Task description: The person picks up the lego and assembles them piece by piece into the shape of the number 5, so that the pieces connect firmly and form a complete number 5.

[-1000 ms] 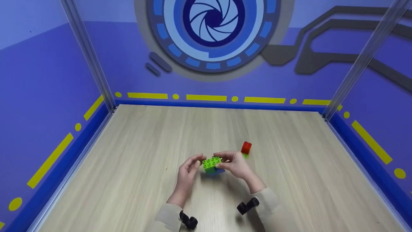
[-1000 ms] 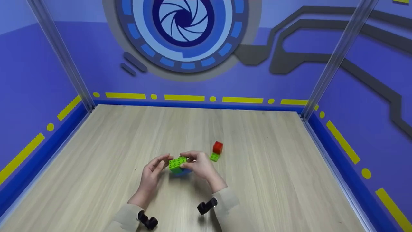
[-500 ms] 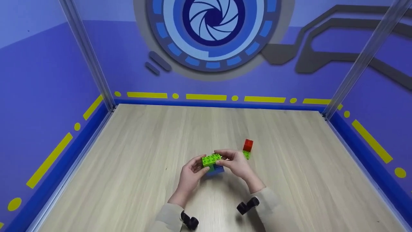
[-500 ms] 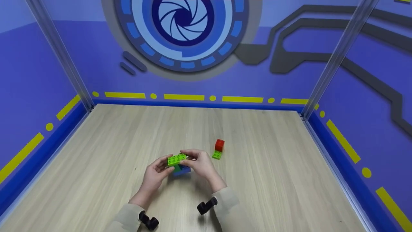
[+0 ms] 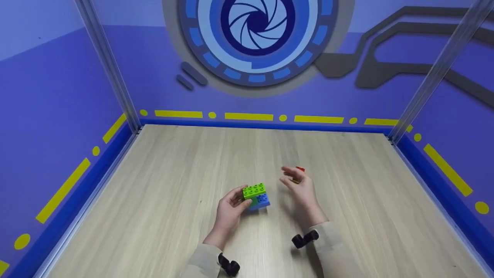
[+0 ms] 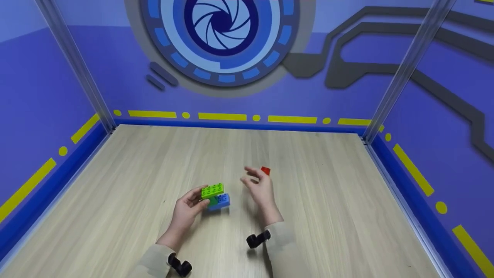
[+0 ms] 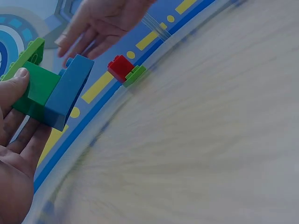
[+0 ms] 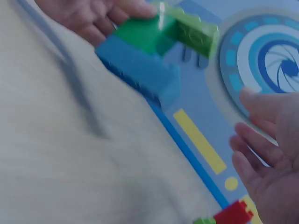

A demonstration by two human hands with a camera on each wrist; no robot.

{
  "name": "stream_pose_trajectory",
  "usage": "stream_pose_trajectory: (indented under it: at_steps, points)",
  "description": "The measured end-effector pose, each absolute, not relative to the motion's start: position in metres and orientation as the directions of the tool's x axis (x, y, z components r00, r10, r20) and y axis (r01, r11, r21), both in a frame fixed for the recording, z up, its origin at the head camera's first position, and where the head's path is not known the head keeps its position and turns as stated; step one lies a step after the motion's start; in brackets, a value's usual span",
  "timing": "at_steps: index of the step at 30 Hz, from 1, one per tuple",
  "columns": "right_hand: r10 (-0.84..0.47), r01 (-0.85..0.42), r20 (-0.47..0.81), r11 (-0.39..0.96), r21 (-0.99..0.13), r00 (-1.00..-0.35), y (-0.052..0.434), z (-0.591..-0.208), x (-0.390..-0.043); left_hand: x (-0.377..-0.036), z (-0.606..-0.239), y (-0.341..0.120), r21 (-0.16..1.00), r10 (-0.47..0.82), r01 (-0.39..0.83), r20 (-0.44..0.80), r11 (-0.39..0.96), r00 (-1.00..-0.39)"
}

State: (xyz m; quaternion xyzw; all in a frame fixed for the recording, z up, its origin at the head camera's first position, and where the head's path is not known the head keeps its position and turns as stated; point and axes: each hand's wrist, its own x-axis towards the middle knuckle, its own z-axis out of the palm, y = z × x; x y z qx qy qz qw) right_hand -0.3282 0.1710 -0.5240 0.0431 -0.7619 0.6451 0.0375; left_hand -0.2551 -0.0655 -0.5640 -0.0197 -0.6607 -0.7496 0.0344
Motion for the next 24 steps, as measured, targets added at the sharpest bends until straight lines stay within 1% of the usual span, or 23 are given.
stream_pose_trajectory:
  at_steps: [2,4,7,9,12,15,18,20,24]
  points:
    - [0.091,-0.086,0.104,0.177,-0.981,-0.990,0.178,-0.530,-0.332,-0.254,-0.564,-0.065,0.989,-0.026,0.073,0.070,-0.128,-0.997]
    - [0.181,-0.086,0.120,0.184,-0.979,-0.976,0.184,-0.535,-0.336,-0.254,-0.565,-0.065,0.989,-0.027,0.074,0.071,-0.131,-0.997]
    - [0.260,-0.069,0.118,0.190,-0.979,-0.958,0.192,-0.542,-0.340,-0.254,-0.565,-0.065,0.987,-0.026,0.074,0.071,-0.142,-0.997]
    - [0.244,-0.046,0.089,0.177,-0.983,-0.966,0.197,-0.547,-0.343,-0.254,-0.565,-0.066,0.987,-0.026,0.074,0.071,-0.141,-0.997]
    - [0.170,-0.014,0.044,0.175,-0.984,-0.984,0.203,-0.554,-0.347,-0.254,-0.564,-0.065,0.988,-0.026,0.073,0.070,-0.139,-0.997]
    - [0.109,-0.026,0.046,0.178,-0.984,-0.993,0.206,-0.557,-0.347,-0.254,-0.564,-0.065,0.987,-0.028,0.074,0.071,-0.141,-0.997]
    - [0.102,-0.017,0.041,0.226,-0.974,-0.994,0.206,-0.558,-0.346,-0.254,-0.564,-0.066,0.986,-0.029,0.076,0.072,-0.149,-0.997]
    - [0.088,-0.004,0.031,0.283,-0.959,-0.996,0.205,-0.558,-0.345,-0.254,-0.564,-0.066,0.985,-0.028,0.076,0.072,-0.155,-0.997]
    - [0.012,-0.009,0.014,0.377,-0.926,-1.000,0.206,-0.558,-0.345,-0.254,-0.564,-0.066,0.981,-0.025,0.079,0.076,-0.175,-0.997]
